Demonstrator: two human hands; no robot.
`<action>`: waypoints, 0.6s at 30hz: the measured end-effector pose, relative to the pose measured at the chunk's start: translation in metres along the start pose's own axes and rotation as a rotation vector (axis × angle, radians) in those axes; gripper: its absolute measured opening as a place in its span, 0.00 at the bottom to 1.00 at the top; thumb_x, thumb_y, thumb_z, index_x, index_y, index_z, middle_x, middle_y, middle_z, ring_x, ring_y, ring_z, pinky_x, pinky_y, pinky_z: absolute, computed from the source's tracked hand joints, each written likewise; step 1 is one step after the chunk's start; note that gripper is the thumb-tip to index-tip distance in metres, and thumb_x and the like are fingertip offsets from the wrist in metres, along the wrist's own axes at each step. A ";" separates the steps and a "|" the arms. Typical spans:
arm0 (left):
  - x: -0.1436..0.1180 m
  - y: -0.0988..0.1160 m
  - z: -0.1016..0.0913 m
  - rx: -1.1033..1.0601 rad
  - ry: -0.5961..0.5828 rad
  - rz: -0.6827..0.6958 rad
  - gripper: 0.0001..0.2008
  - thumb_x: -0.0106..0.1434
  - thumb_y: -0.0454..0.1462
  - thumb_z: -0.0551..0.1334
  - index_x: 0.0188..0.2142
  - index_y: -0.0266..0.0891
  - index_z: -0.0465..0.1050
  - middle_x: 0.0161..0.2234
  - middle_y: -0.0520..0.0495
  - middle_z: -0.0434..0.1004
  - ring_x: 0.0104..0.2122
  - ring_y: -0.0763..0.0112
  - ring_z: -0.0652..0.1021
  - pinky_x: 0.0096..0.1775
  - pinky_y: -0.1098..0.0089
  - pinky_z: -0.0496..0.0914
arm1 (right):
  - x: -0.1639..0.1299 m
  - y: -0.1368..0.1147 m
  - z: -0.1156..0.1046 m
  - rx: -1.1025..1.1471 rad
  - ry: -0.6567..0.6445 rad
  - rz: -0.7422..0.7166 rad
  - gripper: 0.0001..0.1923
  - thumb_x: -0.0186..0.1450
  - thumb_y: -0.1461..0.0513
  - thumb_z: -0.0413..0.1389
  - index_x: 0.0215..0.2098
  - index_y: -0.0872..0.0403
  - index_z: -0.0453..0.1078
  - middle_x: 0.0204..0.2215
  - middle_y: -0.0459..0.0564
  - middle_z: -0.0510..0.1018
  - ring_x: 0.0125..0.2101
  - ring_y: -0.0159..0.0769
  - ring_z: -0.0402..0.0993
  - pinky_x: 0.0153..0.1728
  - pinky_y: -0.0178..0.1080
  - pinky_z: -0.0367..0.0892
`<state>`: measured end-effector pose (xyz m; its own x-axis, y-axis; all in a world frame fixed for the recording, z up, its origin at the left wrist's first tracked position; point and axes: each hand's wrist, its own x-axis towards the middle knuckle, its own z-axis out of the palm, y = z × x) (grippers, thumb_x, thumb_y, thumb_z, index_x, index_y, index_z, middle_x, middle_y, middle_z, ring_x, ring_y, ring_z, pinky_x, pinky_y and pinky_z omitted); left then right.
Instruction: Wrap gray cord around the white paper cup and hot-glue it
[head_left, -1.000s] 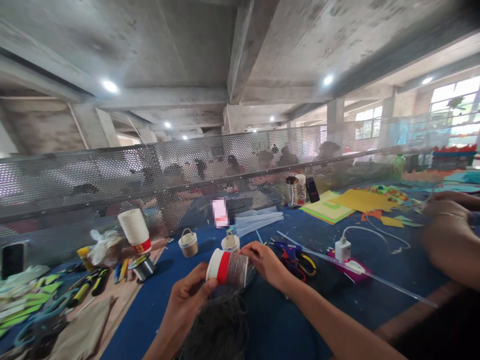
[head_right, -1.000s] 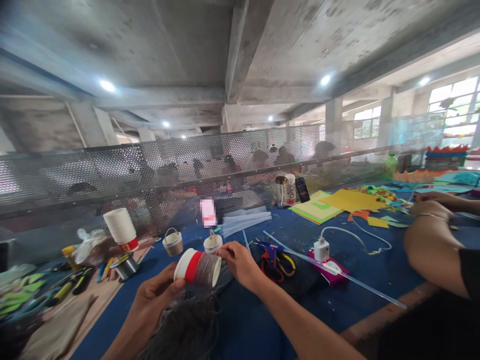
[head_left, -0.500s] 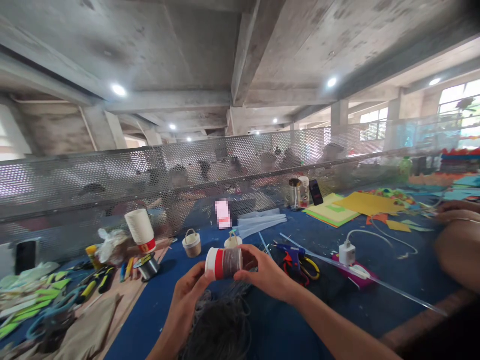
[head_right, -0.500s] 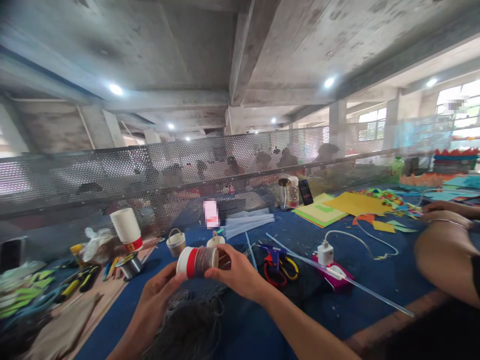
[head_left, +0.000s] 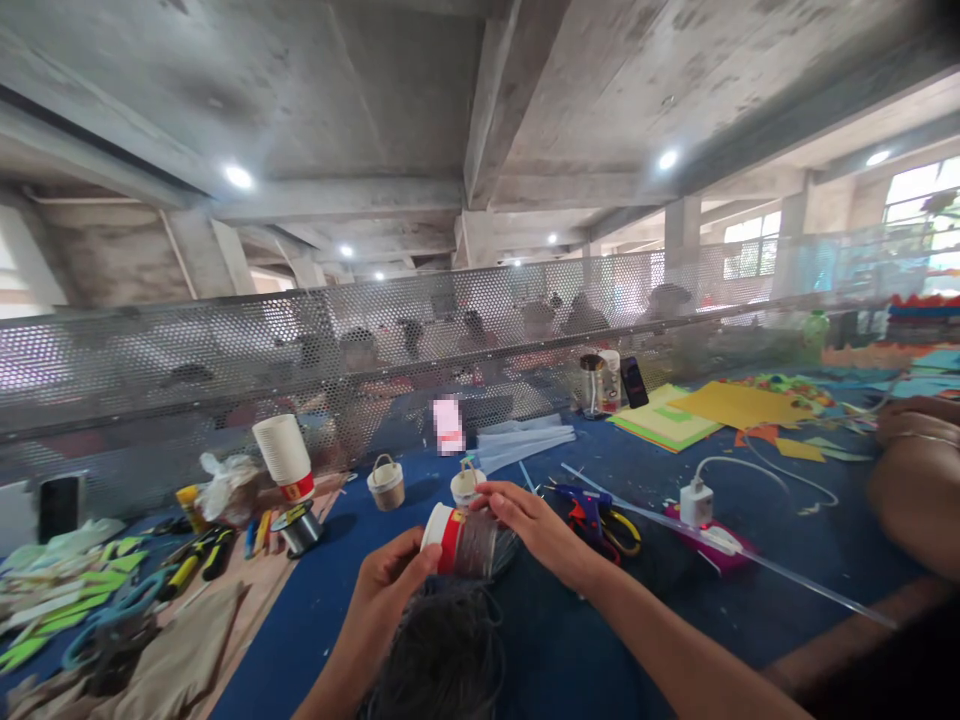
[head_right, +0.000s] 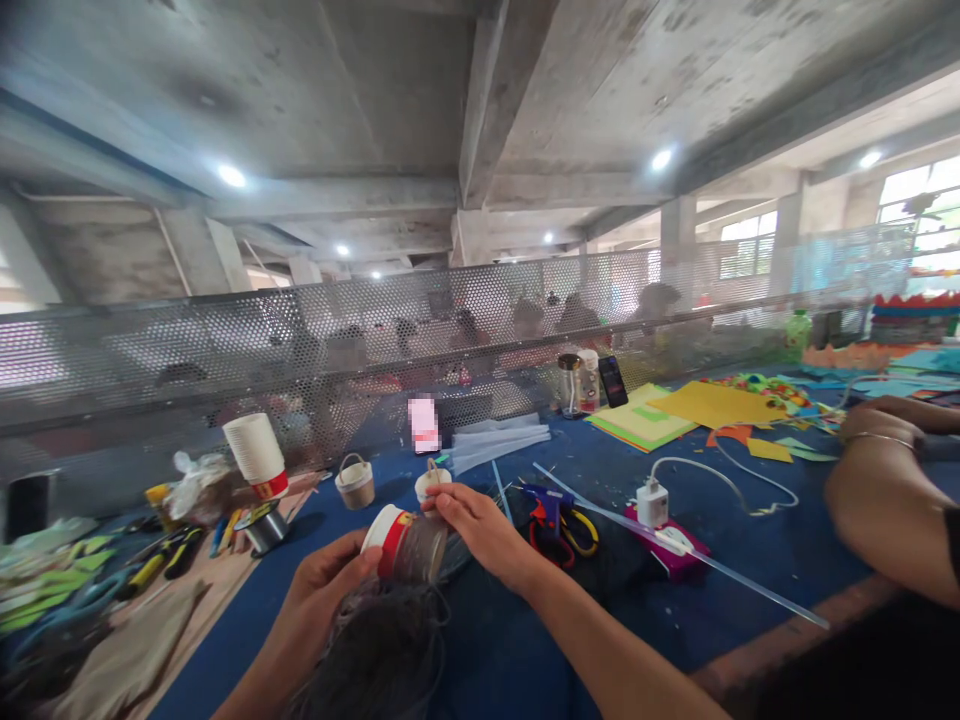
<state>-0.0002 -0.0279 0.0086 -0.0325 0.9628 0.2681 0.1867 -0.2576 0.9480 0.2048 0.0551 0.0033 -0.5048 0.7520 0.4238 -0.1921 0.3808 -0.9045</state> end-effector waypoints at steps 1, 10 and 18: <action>-0.001 0.001 0.001 0.014 -0.017 -0.013 0.17 0.60 0.47 0.63 0.36 0.35 0.78 0.29 0.48 0.76 0.29 0.67 0.73 0.31 0.72 0.67 | 0.000 0.000 0.000 0.010 -0.007 0.012 0.23 0.68 0.47 0.50 0.52 0.51 0.71 0.45 0.51 0.78 0.47 0.39 0.73 0.50 0.42 0.65; -0.001 0.001 0.002 0.085 -0.053 -0.012 0.17 0.58 0.49 0.64 0.29 0.35 0.76 0.27 0.49 0.74 0.28 0.68 0.71 0.30 0.73 0.65 | 0.002 0.005 -0.002 0.172 -0.040 0.068 0.18 0.61 0.52 0.61 0.45 0.54 0.76 0.41 0.51 0.80 0.43 0.38 0.75 0.49 0.40 0.64; 0.000 -0.004 0.005 0.196 -0.089 0.083 0.16 0.62 0.47 0.61 0.28 0.36 0.75 0.28 0.50 0.69 0.30 0.68 0.69 0.33 0.74 0.65 | 0.001 -0.002 0.001 0.183 0.029 0.066 0.16 0.57 0.52 0.64 0.38 0.55 0.77 0.35 0.50 0.81 0.39 0.38 0.75 0.46 0.40 0.66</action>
<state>0.0044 -0.0269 0.0040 0.0757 0.9446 0.3195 0.3727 -0.3239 0.8696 0.2037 0.0543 0.0055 -0.4971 0.7885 0.3622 -0.3110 0.2278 -0.9227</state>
